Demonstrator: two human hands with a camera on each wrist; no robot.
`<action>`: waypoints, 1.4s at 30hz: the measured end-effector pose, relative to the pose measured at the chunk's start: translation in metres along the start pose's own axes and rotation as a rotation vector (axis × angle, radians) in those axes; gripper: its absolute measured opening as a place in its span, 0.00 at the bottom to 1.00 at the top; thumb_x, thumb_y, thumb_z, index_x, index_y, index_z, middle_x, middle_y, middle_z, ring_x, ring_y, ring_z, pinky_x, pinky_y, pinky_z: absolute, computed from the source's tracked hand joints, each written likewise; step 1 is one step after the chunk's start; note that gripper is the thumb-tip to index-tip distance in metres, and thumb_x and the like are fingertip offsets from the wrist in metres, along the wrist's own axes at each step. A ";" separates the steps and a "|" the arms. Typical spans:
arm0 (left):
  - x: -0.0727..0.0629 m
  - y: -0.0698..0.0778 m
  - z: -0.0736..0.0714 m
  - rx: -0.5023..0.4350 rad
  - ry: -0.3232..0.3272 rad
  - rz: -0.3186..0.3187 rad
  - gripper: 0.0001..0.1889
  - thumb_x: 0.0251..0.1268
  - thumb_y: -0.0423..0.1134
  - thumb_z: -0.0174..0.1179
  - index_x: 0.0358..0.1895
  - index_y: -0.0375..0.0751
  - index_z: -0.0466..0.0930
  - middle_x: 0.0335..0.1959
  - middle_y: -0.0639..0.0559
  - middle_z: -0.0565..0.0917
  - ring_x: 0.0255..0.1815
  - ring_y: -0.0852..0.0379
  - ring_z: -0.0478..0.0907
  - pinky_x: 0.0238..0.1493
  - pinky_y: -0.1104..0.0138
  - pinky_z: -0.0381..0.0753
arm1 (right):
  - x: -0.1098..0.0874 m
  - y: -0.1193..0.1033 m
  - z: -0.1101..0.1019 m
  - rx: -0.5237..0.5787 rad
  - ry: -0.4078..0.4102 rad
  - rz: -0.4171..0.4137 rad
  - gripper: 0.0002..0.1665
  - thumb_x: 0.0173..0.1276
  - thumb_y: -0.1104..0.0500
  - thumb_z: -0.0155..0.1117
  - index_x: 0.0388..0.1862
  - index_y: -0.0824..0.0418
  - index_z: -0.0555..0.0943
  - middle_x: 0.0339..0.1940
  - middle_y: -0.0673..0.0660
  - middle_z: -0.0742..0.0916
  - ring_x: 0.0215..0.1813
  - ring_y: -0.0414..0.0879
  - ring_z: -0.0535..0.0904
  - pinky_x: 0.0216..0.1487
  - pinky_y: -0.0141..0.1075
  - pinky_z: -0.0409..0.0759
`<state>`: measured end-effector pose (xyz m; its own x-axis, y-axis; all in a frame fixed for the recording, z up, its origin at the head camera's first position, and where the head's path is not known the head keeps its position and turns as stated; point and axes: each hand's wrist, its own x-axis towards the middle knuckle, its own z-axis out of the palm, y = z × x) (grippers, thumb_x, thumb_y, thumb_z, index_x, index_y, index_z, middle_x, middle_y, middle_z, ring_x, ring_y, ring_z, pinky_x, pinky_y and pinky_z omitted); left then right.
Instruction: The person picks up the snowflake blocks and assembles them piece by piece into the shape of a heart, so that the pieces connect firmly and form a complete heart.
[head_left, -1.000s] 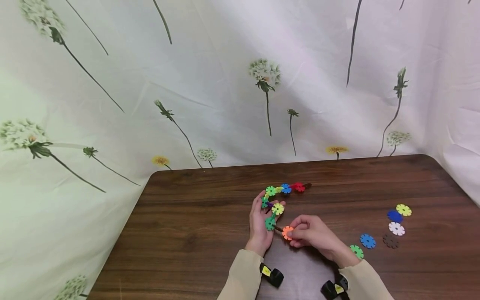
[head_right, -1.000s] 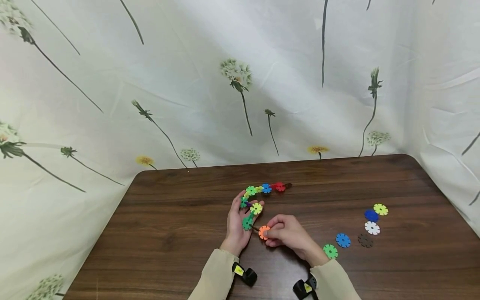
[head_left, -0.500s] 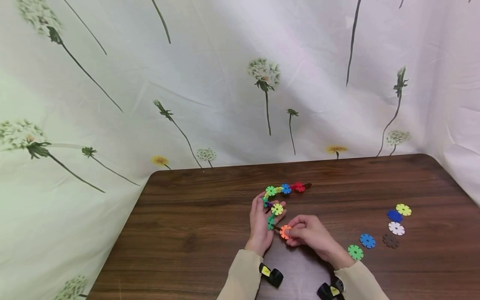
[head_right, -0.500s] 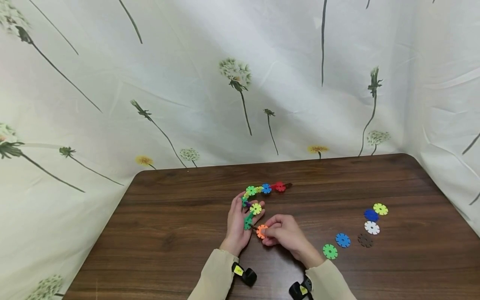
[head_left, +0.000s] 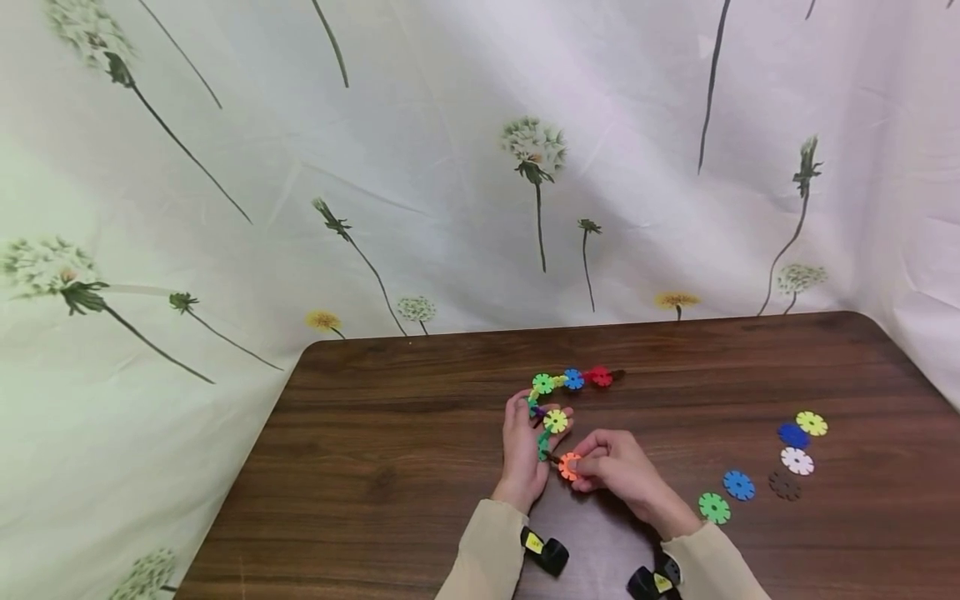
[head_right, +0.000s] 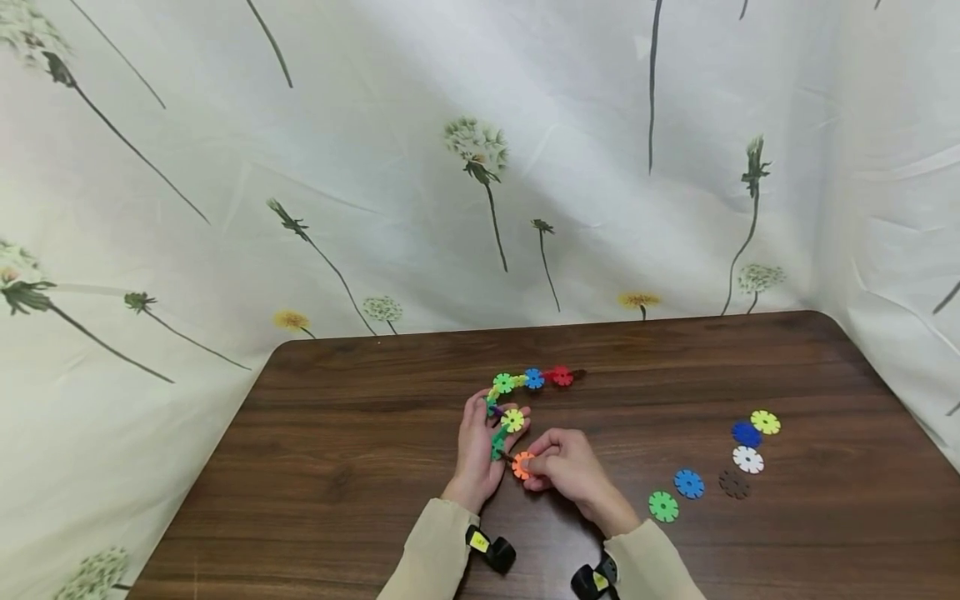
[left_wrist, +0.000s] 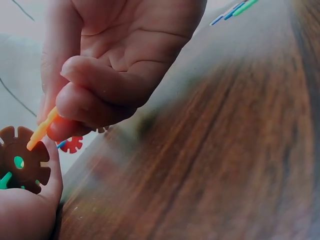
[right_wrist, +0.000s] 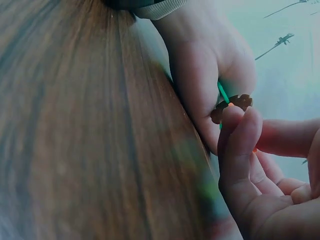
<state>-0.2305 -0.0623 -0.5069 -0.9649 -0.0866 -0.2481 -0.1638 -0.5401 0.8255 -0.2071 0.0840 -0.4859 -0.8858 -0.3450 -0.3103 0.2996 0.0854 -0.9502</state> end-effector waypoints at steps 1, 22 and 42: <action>0.000 0.000 0.000 -0.001 0.004 -0.003 0.18 0.81 0.48 0.31 0.63 0.45 0.59 0.45 0.42 0.75 0.48 0.48 0.84 0.54 0.56 0.82 | 0.000 0.000 0.001 0.002 0.003 -0.002 0.10 0.58 0.71 0.61 0.38 0.75 0.75 0.24 0.54 0.84 0.24 0.40 0.82 0.31 0.32 0.84; 0.001 0.000 -0.001 0.003 0.026 -0.019 0.17 0.81 0.46 0.29 0.64 0.45 0.58 0.47 0.40 0.74 0.48 0.46 0.84 0.54 0.55 0.82 | -0.003 0.008 0.017 0.218 0.142 0.040 0.10 0.58 0.74 0.60 0.39 0.76 0.73 0.27 0.55 0.83 0.25 0.42 0.84 0.31 0.30 0.84; 0.002 0.003 0.000 -0.055 0.013 -0.052 0.18 0.80 0.47 0.32 0.66 0.49 0.59 0.49 0.41 0.74 0.49 0.48 0.83 0.51 0.57 0.83 | 0.000 0.006 0.011 0.214 0.057 0.058 0.13 0.61 0.70 0.61 0.43 0.75 0.73 0.26 0.54 0.86 0.27 0.41 0.85 0.34 0.32 0.85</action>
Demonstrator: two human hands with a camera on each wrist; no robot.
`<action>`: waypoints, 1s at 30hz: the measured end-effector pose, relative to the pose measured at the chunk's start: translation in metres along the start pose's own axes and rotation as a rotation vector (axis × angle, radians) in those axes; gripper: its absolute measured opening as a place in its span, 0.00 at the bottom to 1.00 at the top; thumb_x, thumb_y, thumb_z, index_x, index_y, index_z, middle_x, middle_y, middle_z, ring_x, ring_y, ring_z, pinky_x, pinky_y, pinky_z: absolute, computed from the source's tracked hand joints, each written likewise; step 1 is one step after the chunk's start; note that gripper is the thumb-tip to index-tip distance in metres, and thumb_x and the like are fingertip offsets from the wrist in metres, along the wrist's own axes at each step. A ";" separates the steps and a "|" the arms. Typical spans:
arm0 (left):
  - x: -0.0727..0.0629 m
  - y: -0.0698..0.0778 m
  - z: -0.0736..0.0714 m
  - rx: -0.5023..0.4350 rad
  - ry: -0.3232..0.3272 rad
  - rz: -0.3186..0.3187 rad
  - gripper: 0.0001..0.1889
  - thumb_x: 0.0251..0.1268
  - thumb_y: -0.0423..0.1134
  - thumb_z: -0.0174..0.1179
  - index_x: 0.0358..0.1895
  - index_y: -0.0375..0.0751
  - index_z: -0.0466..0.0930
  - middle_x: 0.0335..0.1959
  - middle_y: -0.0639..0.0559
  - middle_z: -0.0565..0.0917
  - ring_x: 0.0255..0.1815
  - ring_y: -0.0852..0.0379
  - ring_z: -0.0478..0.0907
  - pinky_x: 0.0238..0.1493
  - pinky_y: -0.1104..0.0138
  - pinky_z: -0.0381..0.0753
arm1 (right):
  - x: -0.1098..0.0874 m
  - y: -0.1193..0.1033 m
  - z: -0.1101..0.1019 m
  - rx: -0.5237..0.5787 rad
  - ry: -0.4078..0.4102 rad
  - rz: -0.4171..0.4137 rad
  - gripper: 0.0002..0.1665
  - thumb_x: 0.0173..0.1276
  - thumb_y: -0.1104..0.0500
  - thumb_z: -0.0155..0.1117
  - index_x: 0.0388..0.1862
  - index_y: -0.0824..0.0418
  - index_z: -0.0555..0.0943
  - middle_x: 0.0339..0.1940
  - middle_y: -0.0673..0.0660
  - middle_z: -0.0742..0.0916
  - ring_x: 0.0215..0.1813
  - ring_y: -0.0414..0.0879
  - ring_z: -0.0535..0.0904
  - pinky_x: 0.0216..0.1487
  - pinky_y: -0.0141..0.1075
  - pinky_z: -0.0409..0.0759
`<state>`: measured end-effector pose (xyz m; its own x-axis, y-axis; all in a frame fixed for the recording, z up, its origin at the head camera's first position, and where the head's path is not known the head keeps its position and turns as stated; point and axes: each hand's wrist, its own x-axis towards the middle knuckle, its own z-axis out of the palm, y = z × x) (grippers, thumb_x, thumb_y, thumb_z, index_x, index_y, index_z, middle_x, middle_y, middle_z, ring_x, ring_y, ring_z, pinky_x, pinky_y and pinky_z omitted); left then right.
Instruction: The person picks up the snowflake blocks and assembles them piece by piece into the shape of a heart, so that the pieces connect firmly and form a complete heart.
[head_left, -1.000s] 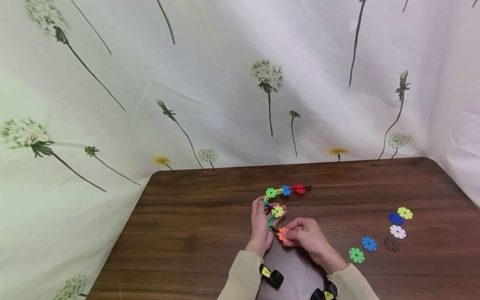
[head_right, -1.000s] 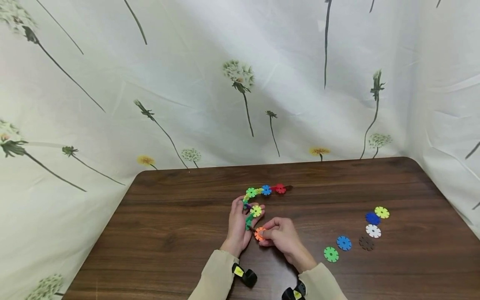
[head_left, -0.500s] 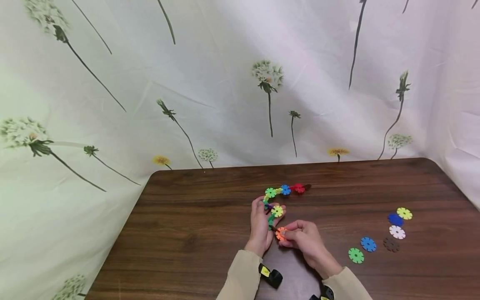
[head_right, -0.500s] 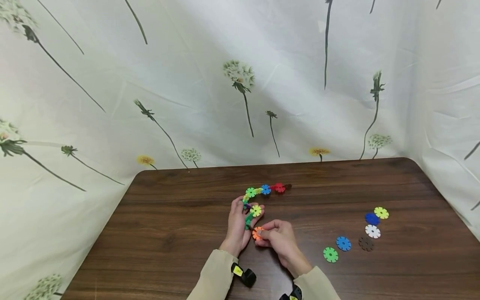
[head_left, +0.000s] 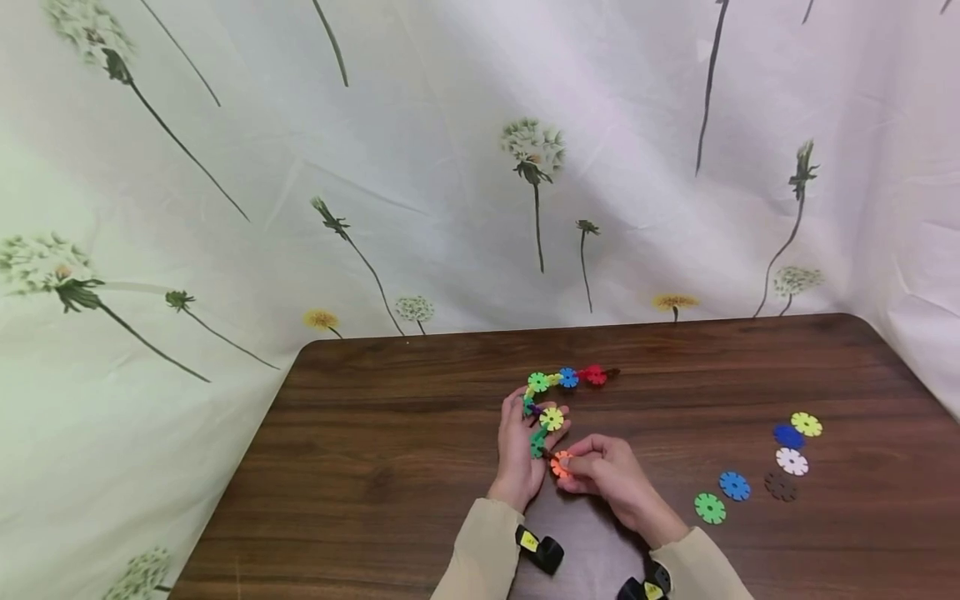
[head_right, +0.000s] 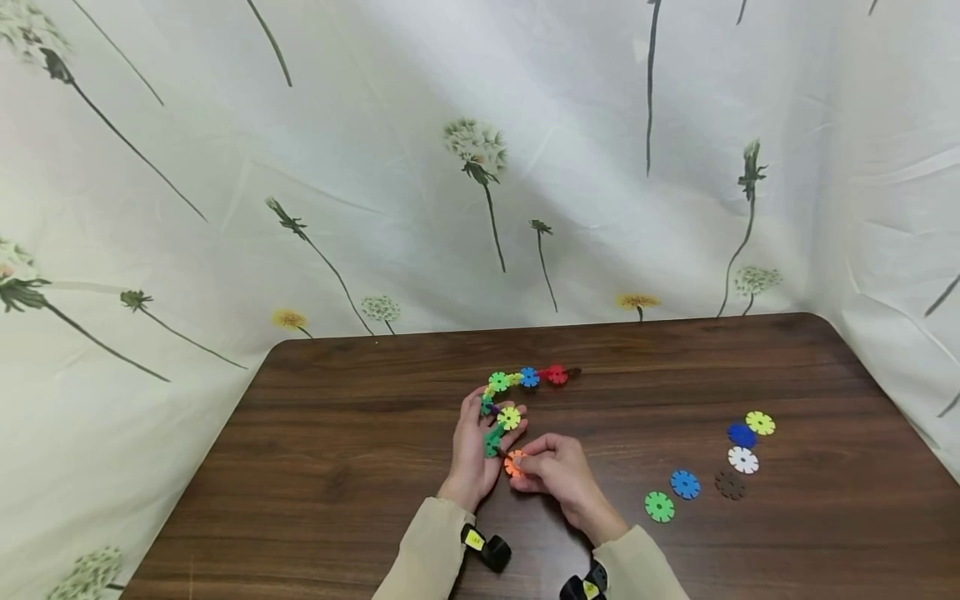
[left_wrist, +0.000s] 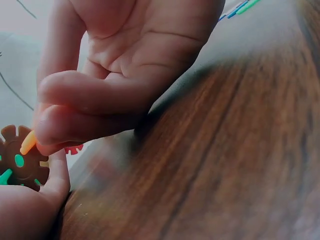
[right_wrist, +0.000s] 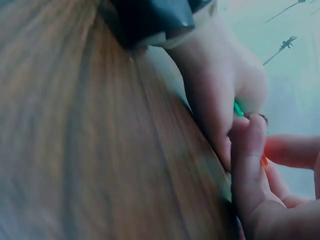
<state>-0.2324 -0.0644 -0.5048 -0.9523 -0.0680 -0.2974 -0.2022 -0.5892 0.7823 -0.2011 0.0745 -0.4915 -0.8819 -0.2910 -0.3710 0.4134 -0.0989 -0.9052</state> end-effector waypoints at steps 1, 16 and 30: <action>0.000 0.000 0.000 -0.011 -0.004 -0.003 0.19 0.80 0.47 0.33 0.67 0.48 0.58 0.50 0.40 0.74 0.49 0.48 0.83 0.51 0.57 0.83 | 0.000 -0.001 -0.001 -0.016 -0.017 -0.001 0.13 0.61 0.70 0.60 0.44 0.75 0.72 0.27 0.54 0.86 0.28 0.41 0.85 0.34 0.32 0.85; -0.003 0.003 0.000 -0.097 -0.022 -0.027 0.19 0.78 0.46 0.36 0.60 0.37 0.56 0.57 0.34 0.73 0.52 0.46 0.82 0.53 0.55 0.83 | 0.000 -0.009 -0.017 -0.142 -0.109 -0.025 0.17 0.68 0.62 0.59 0.48 0.76 0.74 0.31 0.55 0.86 0.29 0.42 0.85 0.36 0.36 0.86; -0.002 0.001 -0.002 -0.106 -0.020 -0.027 0.19 0.78 0.46 0.36 0.62 0.38 0.56 0.59 0.32 0.74 0.53 0.45 0.82 0.52 0.54 0.83 | -0.001 -0.028 -0.064 -0.289 -0.076 -0.091 0.24 0.71 0.53 0.59 0.51 0.75 0.74 0.35 0.57 0.86 0.33 0.45 0.84 0.37 0.37 0.85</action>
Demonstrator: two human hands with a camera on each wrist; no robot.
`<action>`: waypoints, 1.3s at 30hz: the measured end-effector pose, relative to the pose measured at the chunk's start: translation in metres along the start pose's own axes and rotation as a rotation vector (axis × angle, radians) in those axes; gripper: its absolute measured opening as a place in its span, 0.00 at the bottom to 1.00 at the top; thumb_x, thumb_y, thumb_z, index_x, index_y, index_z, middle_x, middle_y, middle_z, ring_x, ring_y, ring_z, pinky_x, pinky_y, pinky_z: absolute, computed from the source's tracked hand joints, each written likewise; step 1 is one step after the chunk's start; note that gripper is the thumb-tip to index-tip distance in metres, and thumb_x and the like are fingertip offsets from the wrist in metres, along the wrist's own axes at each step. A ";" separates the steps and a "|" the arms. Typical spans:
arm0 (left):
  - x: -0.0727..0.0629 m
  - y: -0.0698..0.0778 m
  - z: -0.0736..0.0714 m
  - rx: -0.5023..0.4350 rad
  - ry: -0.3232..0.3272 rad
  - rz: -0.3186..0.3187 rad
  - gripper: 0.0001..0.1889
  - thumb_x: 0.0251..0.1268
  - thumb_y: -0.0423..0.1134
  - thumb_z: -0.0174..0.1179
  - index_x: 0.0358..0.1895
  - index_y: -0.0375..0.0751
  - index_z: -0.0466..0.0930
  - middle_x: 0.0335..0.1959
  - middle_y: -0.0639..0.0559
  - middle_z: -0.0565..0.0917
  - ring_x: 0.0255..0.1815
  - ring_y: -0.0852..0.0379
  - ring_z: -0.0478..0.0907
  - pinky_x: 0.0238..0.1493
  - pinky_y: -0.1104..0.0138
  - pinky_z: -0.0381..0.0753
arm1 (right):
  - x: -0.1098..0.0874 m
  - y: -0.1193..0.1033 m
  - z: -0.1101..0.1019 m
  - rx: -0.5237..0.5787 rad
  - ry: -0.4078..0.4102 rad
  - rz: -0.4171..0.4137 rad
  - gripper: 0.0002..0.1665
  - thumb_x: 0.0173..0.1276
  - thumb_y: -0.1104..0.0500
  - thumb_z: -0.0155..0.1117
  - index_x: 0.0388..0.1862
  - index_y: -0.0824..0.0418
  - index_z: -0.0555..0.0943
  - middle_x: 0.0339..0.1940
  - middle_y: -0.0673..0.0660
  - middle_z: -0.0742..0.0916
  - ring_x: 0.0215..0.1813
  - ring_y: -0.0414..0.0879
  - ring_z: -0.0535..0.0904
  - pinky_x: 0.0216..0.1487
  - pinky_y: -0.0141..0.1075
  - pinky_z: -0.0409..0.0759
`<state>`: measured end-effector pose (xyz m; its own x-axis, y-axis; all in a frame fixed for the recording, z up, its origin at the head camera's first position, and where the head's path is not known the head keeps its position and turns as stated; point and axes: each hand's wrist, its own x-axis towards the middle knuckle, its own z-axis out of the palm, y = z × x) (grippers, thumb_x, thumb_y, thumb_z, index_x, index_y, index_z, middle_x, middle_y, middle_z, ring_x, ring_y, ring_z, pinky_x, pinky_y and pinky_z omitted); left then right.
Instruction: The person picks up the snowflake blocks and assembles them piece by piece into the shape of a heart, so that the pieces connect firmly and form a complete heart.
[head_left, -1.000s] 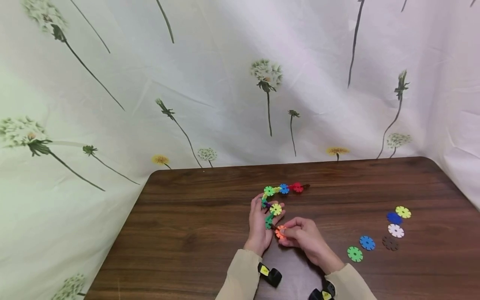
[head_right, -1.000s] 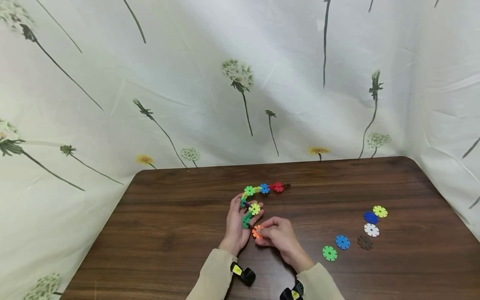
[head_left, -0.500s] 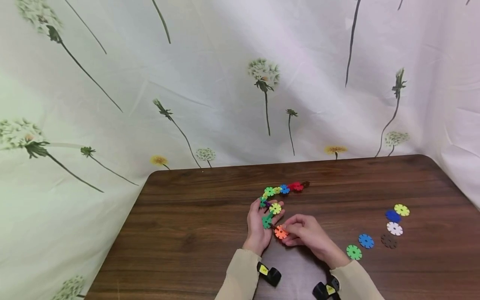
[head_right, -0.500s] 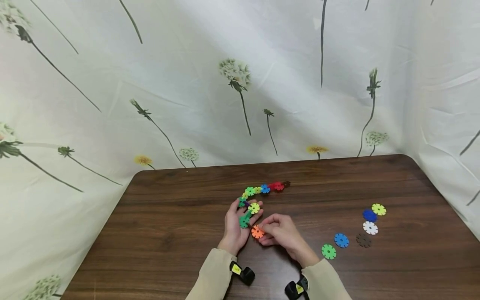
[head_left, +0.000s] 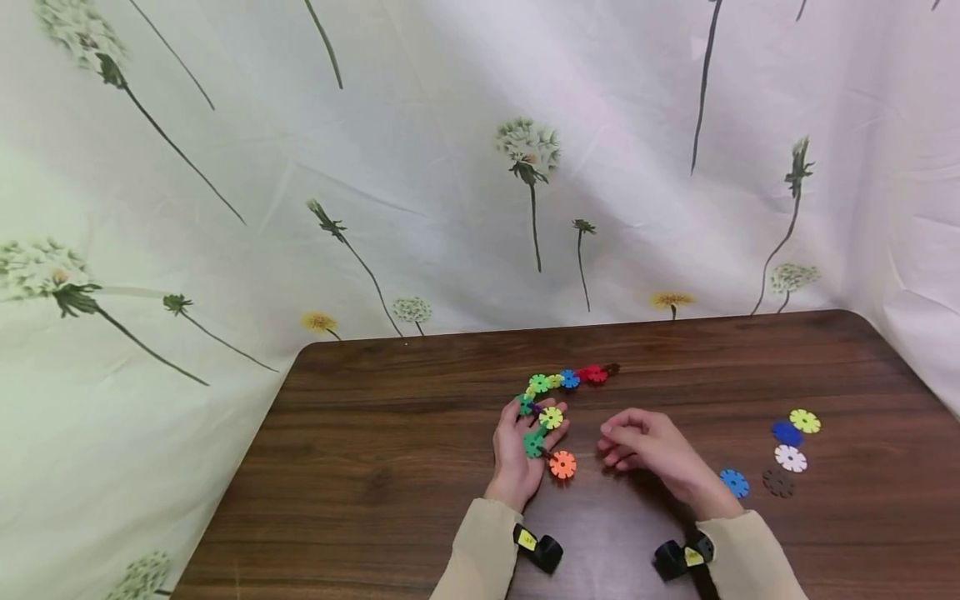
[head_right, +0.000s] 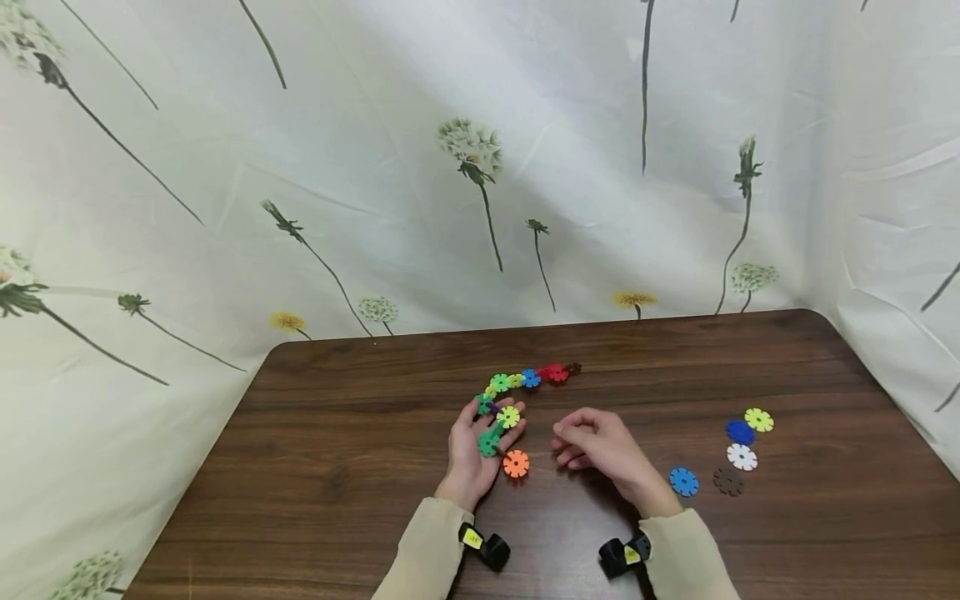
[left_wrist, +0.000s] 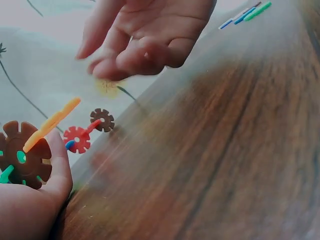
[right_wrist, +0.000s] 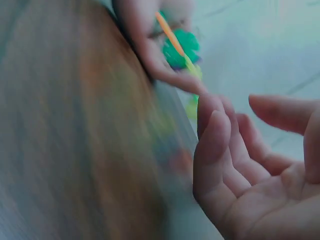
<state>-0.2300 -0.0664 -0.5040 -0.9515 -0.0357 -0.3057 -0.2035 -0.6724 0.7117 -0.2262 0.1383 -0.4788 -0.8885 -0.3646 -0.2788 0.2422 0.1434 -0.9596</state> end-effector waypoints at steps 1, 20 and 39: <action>0.000 0.000 0.000 -0.001 0.000 -0.001 0.19 0.78 0.46 0.36 0.62 0.38 0.56 0.59 0.32 0.74 0.53 0.45 0.82 0.52 0.55 0.83 | -0.001 -0.001 -0.005 -0.018 0.003 -0.008 0.25 0.71 0.52 0.59 0.51 0.75 0.74 0.35 0.57 0.86 0.34 0.45 0.84 0.37 0.37 0.85; 0.000 -0.001 -0.002 0.012 -0.018 -0.016 0.23 0.78 0.48 0.34 0.66 0.36 0.54 0.61 0.33 0.73 0.56 0.44 0.80 0.52 0.58 0.83 | -0.042 0.005 -0.107 -0.461 -0.162 -0.181 0.14 0.70 0.55 0.61 0.49 0.62 0.78 0.37 0.54 0.83 0.37 0.42 0.78 0.35 0.32 0.79; 0.000 0.000 -0.002 0.018 -0.016 -0.019 0.25 0.78 0.49 0.34 0.66 0.32 0.57 0.60 0.33 0.74 0.54 0.47 0.82 0.50 0.60 0.83 | -0.062 0.029 -0.118 -0.641 -0.326 -0.402 0.19 0.58 0.57 0.72 0.48 0.48 0.79 0.46 0.44 0.82 0.44 0.36 0.70 0.37 0.29 0.67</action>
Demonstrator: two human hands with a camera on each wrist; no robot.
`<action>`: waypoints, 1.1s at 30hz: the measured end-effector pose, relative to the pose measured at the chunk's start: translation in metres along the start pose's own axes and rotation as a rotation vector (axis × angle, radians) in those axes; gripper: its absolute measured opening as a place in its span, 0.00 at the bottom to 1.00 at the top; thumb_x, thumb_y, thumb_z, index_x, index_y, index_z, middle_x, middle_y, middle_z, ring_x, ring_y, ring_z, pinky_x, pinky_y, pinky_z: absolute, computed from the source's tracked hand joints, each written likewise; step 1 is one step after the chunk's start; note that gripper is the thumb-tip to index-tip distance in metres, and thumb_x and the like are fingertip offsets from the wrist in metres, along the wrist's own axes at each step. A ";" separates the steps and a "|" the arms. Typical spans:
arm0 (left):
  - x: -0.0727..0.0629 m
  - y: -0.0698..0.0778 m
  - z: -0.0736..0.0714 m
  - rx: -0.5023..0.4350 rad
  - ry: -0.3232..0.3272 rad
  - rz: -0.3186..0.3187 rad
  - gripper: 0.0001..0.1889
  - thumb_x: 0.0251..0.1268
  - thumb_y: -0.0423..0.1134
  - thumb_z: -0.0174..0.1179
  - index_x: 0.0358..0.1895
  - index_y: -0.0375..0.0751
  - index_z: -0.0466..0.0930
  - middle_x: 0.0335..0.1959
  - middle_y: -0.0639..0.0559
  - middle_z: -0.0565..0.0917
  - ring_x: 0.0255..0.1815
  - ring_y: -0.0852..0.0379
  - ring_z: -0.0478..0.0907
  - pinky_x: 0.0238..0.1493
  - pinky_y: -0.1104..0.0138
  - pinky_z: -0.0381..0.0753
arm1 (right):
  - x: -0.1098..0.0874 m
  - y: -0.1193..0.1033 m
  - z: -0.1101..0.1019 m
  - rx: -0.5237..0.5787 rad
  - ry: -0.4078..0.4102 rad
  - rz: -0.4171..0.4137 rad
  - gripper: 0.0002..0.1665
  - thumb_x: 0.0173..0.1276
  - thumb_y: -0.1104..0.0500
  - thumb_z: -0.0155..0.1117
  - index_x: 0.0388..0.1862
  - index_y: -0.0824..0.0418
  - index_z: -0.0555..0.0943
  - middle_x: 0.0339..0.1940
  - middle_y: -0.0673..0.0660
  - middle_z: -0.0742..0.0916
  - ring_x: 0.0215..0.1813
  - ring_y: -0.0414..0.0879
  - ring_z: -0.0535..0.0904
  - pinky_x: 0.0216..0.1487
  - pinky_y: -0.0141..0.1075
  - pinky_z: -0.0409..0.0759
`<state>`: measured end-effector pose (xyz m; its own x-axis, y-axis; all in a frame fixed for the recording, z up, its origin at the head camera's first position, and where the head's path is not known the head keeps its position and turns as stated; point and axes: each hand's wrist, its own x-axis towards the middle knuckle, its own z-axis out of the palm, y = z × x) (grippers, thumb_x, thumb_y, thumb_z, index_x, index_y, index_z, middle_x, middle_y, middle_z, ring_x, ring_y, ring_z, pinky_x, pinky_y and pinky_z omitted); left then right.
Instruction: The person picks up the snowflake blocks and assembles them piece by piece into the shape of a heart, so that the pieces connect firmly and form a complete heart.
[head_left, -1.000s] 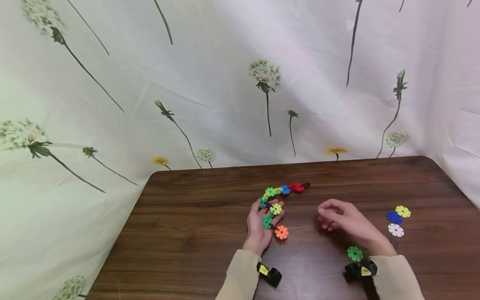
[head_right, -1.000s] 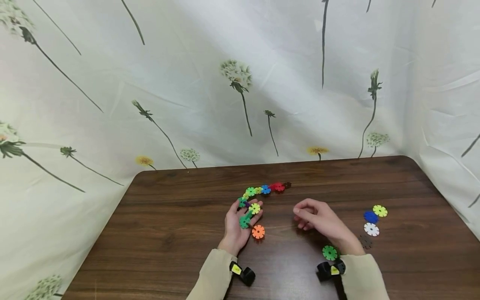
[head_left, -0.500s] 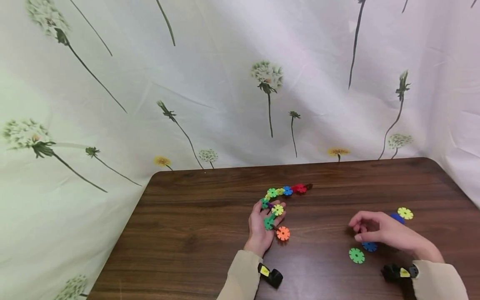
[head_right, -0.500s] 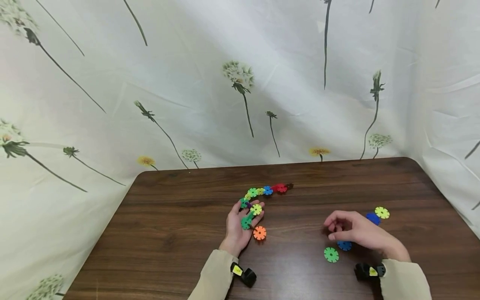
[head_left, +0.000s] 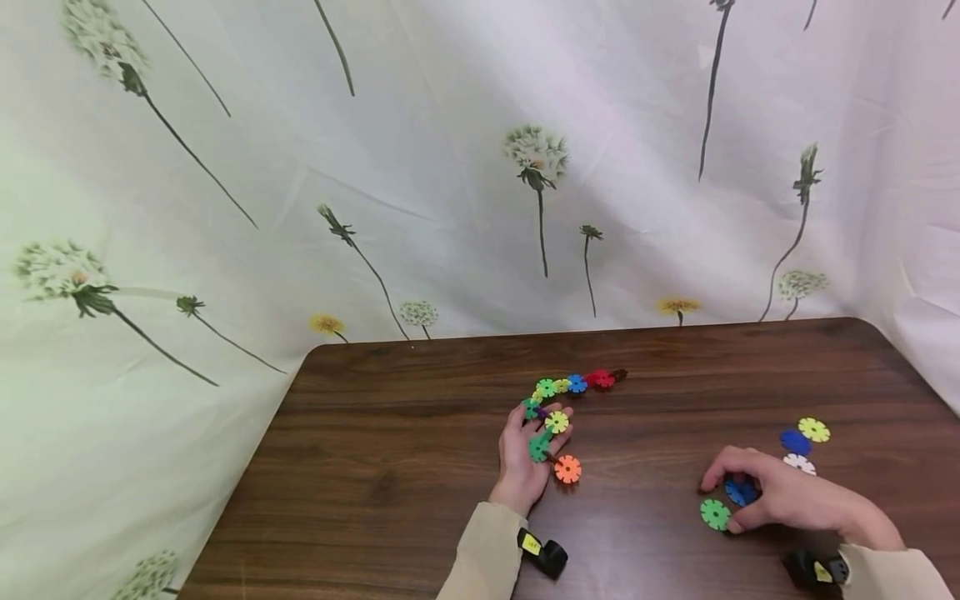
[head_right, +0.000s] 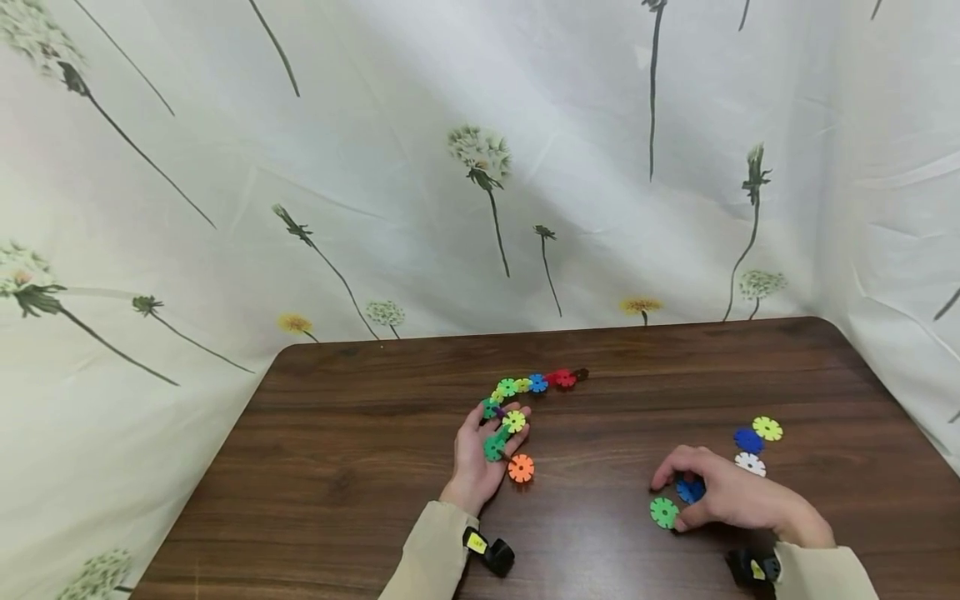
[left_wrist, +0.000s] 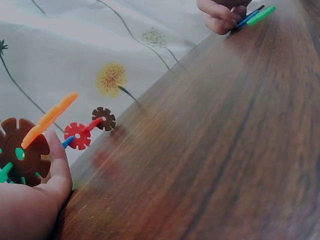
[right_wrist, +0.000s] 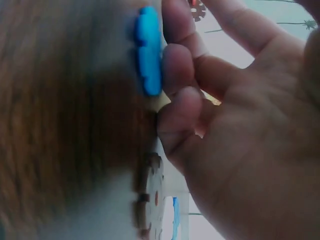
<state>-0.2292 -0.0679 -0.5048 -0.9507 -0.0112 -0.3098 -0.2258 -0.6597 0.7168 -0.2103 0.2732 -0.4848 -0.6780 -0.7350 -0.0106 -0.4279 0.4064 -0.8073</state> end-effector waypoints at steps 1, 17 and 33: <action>0.000 0.000 0.000 -0.001 0.000 -0.001 0.25 0.78 0.48 0.34 0.66 0.32 0.57 0.60 0.33 0.74 0.54 0.47 0.82 0.50 0.60 0.83 | 0.000 0.001 0.001 0.004 -0.010 0.004 0.19 0.58 0.57 0.72 0.48 0.48 0.78 0.46 0.44 0.81 0.45 0.36 0.69 0.37 0.29 0.67; 0.001 -0.002 0.000 0.018 0.002 0.001 0.27 0.78 0.49 0.35 0.66 0.31 0.58 0.61 0.33 0.73 0.55 0.47 0.81 0.51 0.60 0.83 | 0.015 -0.012 0.009 -0.159 -0.058 0.152 0.24 0.41 0.52 0.78 0.38 0.42 0.76 0.34 0.45 0.71 0.40 0.37 0.59 0.37 0.30 0.58; 0.001 -0.002 -0.001 0.019 0.009 0.016 0.24 0.78 0.48 0.35 0.65 0.33 0.57 0.58 0.34 0.75 0.53 0.47 0.82 0.50 0.60 0.83 | 0.020 -0.018 0.007 -0.106 -0.076 0.244 0.24 0.37 0.51 0.80 0.32 0.47 0.76 0.33 0.48 0.69 0.40 0.40 0.58 0.36 0.30 0.57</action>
<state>-0.2292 -0.0671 -0.5068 -0.9525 -0.0285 -0.3033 -0.2144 -0.6447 0.7338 -0.2125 0.2474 -0.4745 -0.7239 -0.6450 -0.2449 -0.3199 0.6283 -0.7092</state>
